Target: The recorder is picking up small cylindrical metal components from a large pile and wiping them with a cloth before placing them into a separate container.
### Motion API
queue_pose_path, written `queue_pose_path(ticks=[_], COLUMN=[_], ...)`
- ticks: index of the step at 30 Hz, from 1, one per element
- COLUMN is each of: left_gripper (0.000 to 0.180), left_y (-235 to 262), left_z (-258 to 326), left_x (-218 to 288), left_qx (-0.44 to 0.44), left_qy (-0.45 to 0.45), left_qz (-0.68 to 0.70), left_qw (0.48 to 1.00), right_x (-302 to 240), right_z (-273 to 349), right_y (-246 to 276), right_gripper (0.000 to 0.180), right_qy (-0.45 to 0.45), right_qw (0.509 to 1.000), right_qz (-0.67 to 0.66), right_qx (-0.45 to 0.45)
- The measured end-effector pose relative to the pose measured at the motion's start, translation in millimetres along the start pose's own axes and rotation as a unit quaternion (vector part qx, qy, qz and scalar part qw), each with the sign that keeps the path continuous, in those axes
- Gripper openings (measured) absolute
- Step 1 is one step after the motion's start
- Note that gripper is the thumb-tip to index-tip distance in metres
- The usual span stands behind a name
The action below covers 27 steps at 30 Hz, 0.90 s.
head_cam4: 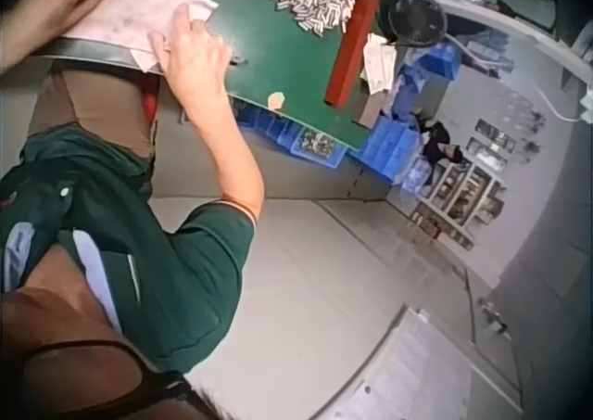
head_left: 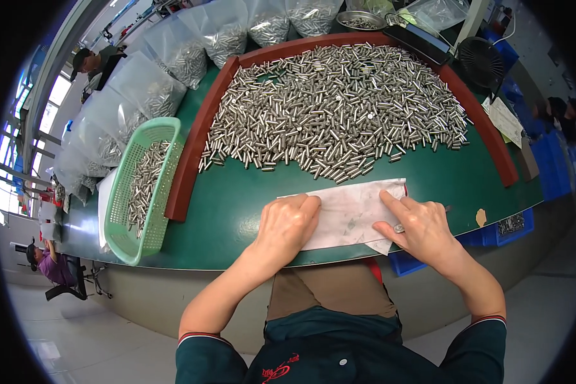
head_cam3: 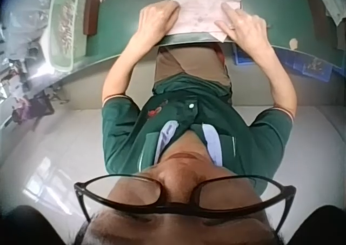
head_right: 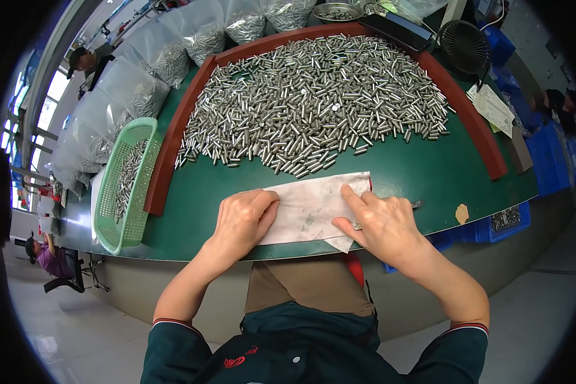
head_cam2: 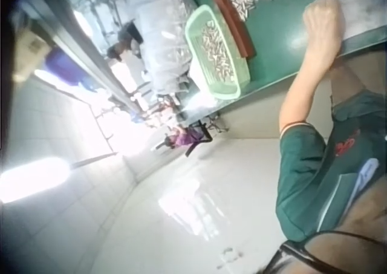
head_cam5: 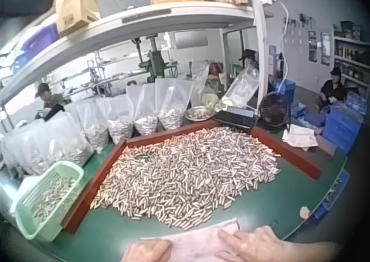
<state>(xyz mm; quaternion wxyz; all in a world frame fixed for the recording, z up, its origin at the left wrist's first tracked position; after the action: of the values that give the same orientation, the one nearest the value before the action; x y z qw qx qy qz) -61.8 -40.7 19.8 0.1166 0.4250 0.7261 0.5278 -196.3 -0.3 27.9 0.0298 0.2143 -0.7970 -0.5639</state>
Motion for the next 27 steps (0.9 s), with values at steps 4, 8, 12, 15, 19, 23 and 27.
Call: queue_pose_path(ticks=[4, 8, 12, 15, 19, 23, 27], left_gripper=[0.007, 0.009, 0.006, 0.008, 0.007, 0.006, 0.006], left_y=[20.5, 58.8, 80.4, 77.0, 42.8, 8.9, -2.0], left_z=[7.2, 44.7, 84.9, 50.4, 8.3, -6.4, -10.0], left_x=[-15.7, -43.7, -68.3, -41.8, -21.1, -23.7, -19.3], left_qx=[0.085, 0.131, 0.139, 0.114, 0.065, -0.006, -0.047], left_qy=[0.047, 0.197, 0.3, 0.202, 0.121, 0.106, 0.098], left_qz=[0.055, 0.051, 0.067, 0.071, 0.108, 0.141, 0.155], left_qw=[0.994, 0.97, 0.941, 0.97, 0.985, 0.984, 0.982], right_x=[-1.2, 2.2, 4.6, 2.8, 4.7, 4.8, 6.7], right_z=[0.3, 2.2, 1.0, -0.9, 1.6, 3.6, 4.8], right_y=[-0.2, 0.2, -3.2, -1.1, -2.4, -2.8, -2.9], right_gripper=[0.041, 0.041, 0.044, 0.043, 0.043, 0.043, 0.044], right_qy=[0.0, -0.01, -0.026, -0.029, -0.045, -0.052, -0.053], right_qw=[1.0, 1.0, 1.0, 1.0, 0.999, 0.999, 0.998], right_qz=[0.001, 0.009, 0.004, -0.007, -0.007, -0.009, -0.01], right_qx=[0.004, 0.004, -0.009, -0.01, -0.007, -0.009, -0.012])
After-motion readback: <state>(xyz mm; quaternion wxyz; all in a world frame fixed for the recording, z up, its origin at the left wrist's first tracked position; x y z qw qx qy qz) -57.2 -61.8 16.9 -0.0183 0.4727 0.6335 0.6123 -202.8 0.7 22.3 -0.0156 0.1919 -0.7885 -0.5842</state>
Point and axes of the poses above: each hand's wrist, its own z-axis away from the middle knuckle, its own y-axis out of the back of the hand, x = y × z, the point moved 10 cm from there along -z, towards the middle knuckle, and after that the axes turned 6 degrees about x, right-handed, at the moved point
